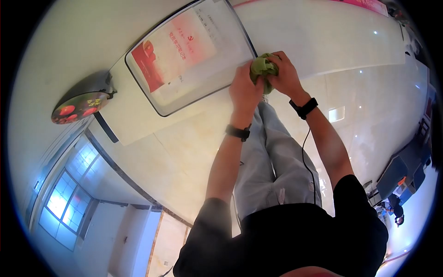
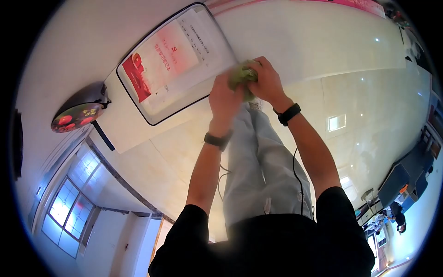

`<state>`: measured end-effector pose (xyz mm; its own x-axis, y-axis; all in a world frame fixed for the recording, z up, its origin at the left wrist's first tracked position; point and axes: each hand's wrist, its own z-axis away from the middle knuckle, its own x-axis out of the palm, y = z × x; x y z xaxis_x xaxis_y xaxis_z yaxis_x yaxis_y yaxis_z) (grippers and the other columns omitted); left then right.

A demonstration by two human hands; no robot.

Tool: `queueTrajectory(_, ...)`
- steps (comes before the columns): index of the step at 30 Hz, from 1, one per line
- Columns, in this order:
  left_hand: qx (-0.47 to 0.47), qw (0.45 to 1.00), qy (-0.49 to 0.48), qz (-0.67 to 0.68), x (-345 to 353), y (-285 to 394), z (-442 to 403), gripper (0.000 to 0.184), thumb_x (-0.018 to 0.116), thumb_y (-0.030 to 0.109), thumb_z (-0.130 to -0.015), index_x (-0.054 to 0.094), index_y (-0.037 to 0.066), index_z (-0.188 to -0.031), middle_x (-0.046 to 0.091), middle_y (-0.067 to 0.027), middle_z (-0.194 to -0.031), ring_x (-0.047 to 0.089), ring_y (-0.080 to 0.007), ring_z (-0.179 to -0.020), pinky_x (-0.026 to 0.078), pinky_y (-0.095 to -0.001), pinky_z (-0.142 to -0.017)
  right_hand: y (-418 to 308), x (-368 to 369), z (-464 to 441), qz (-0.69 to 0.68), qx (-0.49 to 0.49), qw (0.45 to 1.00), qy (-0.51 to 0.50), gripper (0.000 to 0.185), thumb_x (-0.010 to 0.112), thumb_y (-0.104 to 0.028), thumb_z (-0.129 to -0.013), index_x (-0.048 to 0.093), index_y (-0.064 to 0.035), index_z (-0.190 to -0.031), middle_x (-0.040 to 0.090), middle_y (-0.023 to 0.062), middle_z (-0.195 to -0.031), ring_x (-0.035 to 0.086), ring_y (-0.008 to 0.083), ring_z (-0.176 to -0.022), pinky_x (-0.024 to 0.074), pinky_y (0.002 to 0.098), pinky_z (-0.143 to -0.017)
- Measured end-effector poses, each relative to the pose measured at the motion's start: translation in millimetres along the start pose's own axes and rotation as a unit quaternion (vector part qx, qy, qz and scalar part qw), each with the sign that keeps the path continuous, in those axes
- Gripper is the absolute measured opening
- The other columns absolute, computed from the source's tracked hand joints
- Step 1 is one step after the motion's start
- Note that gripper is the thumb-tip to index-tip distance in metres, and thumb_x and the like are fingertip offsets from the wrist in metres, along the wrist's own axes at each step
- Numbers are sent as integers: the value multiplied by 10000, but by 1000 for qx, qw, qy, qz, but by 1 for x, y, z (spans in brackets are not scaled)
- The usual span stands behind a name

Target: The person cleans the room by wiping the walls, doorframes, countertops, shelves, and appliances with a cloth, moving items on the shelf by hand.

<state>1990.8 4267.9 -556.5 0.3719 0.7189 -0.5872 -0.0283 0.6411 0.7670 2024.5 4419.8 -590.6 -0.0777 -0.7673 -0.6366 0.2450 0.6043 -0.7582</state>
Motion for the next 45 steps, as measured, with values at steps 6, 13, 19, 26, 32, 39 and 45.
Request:
queueTrajectory(6, 27, 999, 11, -37, 2, -5, -46, 454, 695, 178, -788, 563, 63, -1206, 613, -164, -1087, 596, -372, -1015, 492, -450, -832, 6, -6, -50, 18, -32, 999, -7, 423, 658, -106, -711, 615, -120, -1131, 582, 101, -1091, 587, 337, -1001, 521, 409, -824)
queueTrajectory(13, 101, 989, 91, -66, 0, 1, -123, 340, 695, 170, -785, 613, -7, -1063, 661, -225, -967, 622, -410, -916, 503, -456, -793, -6, 7, -108, 49, -49, 992, 101, 377, 651, -197, -782, 638, -175, -1159, 590, 93, -1085, 576, 304, -1048, 521, 390, -844)
queueTrajectory(19, 71, 993, 39, -80, 2, -2, -100, 309, 666, 127, -790, 613, -3, -1066, 637, -218, -985, 601, -400, -938, 490, -446, -824, -6, 3, -81, 75, -5, 995, 72, 373, 629, -138, -788, 614, -149, -1161, 576, 90, -1141, 564, 313, -1072, 522, 398, -859)
queueTrajectory(26, 10, 999, 5, -36, 13, 7, -18, 353, 626, 97, -807, 570, 67, -1154, 586, -171, -1069, 582, -381, -983, 485, -459, -824, -11, -5, -2, 80, -7, 995, 63, 470, 643, -36, -721, 587, -170, -1168, 561, 59, -1145, 558, 300, -1062, 538, 397, -826)
queueTrajectory(32, -68, 997, -27, -30, -10, -6, 22, 399, 628, 113, -819, 557, 109, -1211, 577, -140, -1145, 579, -365, -1034, 483, -441, -859, -29, 17, 33, 82, -17, 996, 37, 530, 710, -5, -638, 609, -146, -1139, 554, 52, -1159, 553, 289, -1051, 534, 395, -815)
queueTrajectory(39, -82, 995, -24, -43, -66, -48, 49, 431, 640, 77, -818, 545, 112, -1237, 569, -114, -1201, 604, -363, -994, 501, -436, -808, -70, 63, 45, 75, -53, 995, -27, 472, 720, -33, -655, 623, -126, -1108, 548, 58, -1124, 553, 289, -1044, 528, 393, -822)
queueTrajectory(45, -71, 996, -15, -51, -135, -108, 60, 435, 667, 45, -807, 553, 105, -1223, 583, -127, -1174, 613, -358, -988, 507, -427, -796, -124, 130, 44, 75, -70, 993, -60, 424, 689, -35, -685, 625, -120, -1095, 534, 68, -1069, 551, 284, -1023, 525, 388, -814)
